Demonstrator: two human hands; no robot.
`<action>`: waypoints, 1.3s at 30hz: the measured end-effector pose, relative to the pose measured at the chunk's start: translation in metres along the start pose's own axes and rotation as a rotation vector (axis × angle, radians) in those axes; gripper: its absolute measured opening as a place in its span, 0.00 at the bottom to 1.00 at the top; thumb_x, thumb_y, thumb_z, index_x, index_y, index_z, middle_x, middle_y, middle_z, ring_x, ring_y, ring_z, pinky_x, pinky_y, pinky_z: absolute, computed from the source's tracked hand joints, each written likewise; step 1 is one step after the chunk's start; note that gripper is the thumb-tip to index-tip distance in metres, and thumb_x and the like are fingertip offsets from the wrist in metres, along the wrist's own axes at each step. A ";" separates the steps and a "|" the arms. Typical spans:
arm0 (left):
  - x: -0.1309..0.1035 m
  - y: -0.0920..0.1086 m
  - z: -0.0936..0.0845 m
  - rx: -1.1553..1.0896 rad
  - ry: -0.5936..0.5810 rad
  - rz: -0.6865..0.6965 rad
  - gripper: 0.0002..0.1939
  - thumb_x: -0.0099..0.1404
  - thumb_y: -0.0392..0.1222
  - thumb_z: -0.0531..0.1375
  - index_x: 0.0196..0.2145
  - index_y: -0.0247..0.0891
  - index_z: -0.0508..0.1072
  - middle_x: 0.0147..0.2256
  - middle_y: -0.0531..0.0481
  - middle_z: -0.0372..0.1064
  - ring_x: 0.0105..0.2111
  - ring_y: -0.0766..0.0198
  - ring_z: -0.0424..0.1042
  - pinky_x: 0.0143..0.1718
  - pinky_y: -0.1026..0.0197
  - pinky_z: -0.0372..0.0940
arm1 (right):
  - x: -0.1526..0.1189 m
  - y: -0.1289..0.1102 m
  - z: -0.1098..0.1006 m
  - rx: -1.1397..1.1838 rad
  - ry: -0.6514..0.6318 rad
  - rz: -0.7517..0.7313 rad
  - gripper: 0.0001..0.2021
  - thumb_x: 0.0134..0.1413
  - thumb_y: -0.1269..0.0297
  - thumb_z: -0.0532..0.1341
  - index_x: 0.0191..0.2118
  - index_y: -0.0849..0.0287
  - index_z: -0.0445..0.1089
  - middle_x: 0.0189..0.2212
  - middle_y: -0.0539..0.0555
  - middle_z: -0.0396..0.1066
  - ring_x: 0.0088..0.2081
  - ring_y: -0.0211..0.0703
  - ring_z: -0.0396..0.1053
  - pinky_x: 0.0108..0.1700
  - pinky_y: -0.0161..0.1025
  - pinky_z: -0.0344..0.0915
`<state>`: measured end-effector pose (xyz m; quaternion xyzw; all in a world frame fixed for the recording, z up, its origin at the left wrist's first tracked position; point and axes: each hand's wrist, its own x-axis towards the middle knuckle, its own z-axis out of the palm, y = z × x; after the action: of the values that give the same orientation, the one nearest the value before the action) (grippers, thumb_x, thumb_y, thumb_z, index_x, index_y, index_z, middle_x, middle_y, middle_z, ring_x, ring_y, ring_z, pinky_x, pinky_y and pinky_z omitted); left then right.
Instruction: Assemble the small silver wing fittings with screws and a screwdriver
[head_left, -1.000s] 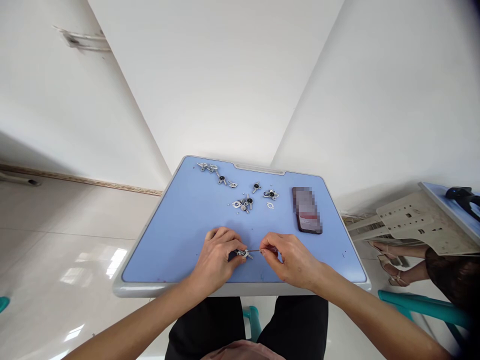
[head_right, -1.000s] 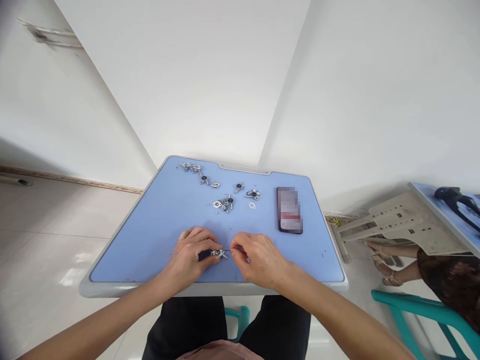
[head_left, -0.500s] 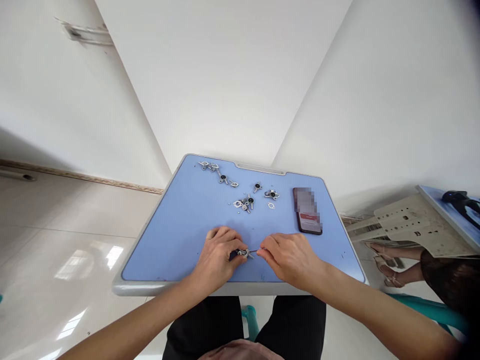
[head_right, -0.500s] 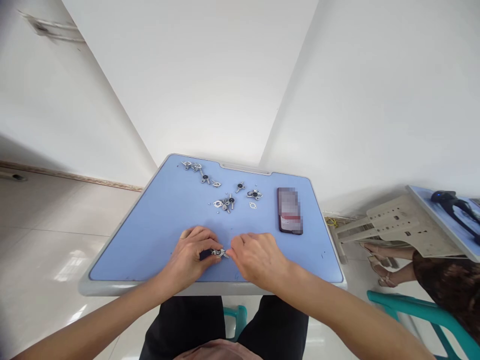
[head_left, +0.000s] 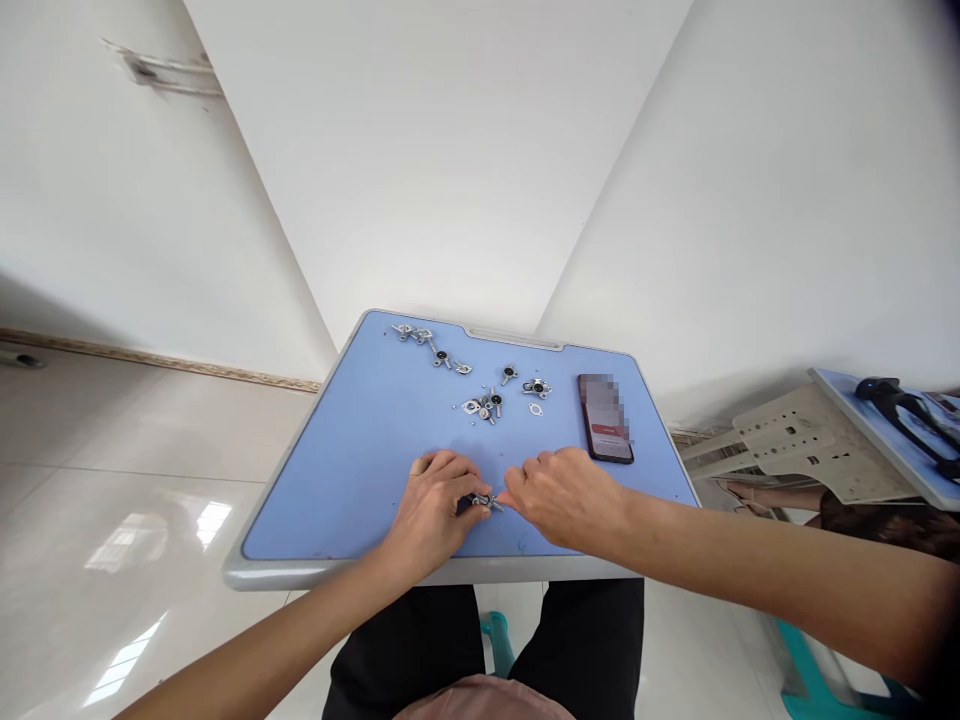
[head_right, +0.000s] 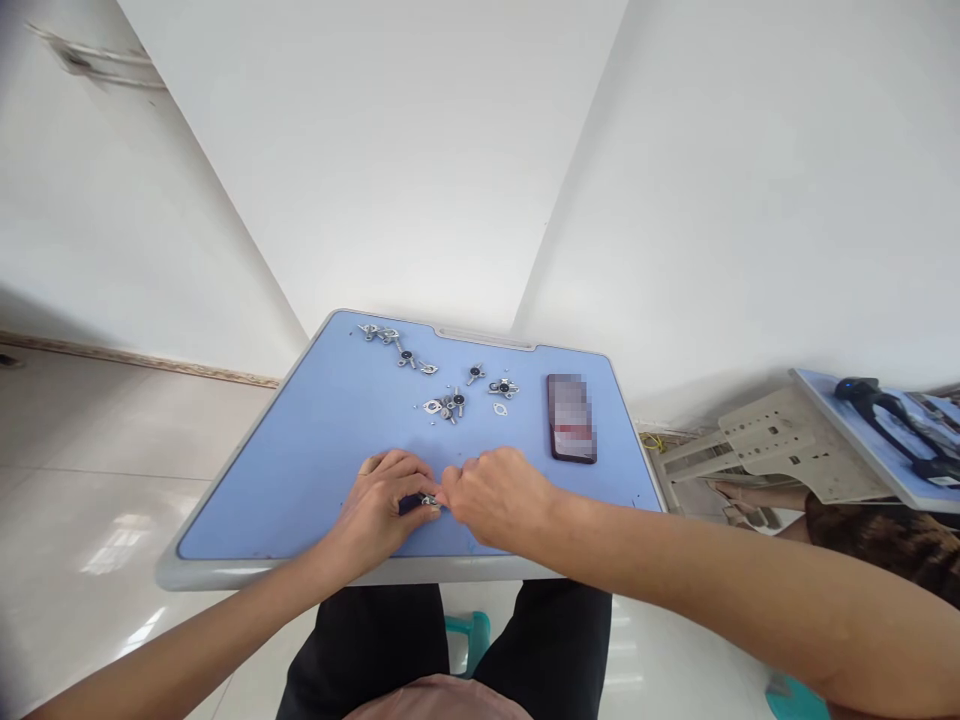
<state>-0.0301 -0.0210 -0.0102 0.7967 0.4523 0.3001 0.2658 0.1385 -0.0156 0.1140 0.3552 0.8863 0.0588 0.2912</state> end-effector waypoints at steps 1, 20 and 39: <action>0.000 0.000 0.000 0.004 0.003 0.003 0.07 0.57 0.34 0.67 0.34 0.44 0.78 0.36 0.54 0.74 0.41 0.58 0.68 0.49 0.50 0.56 | 0.002 0.001 0.000 0.005 -0.019 0.035 0.11 0.70 0.64 0.49 0.38 0.62 0.64 0.26 0.54 0.70 0.24 0.40 0.66 0.21 0.36 0.45; 0.000 -0.002 0.002 0.038 0.014 0.042 0.07 0.58 0.33 0.66 0.33 0.44 0.77 0.35 0.53 0.75 0.40 0.57 0.69 0.48 0.49 0.58 | 0.004 0.006 -0.010 -0.052 0.054 -0.168 0.06 0.63 0.71 0.55 0.44 0.63 0.64 0.31 0.55 0.70 0.29 0.40 0.68 0.21 0.37 0.47; 0.000 -0.003 0.003 0.033 0.008 0.034 0.08 0.57 0.34 0.68 0.35 0.44 0.79 0.37 0.53 0.75 0.41 0.58 0.70 0.49 0.48 0.57 | 0.002 0.013 0.001 0.034 0.092 -0.063 0.10 0.66 0.62 0.54 0.46 0.62 0.62 0.35 0.56 0.71 0.30 0.42 0.70 0.22 0.36 0.51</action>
<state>-0.0298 -0.0203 -0.0144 0.8072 0.4448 0.3003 0.2456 0.1461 -0.0048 0.1166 0.3288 0.9104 0.0507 0.2459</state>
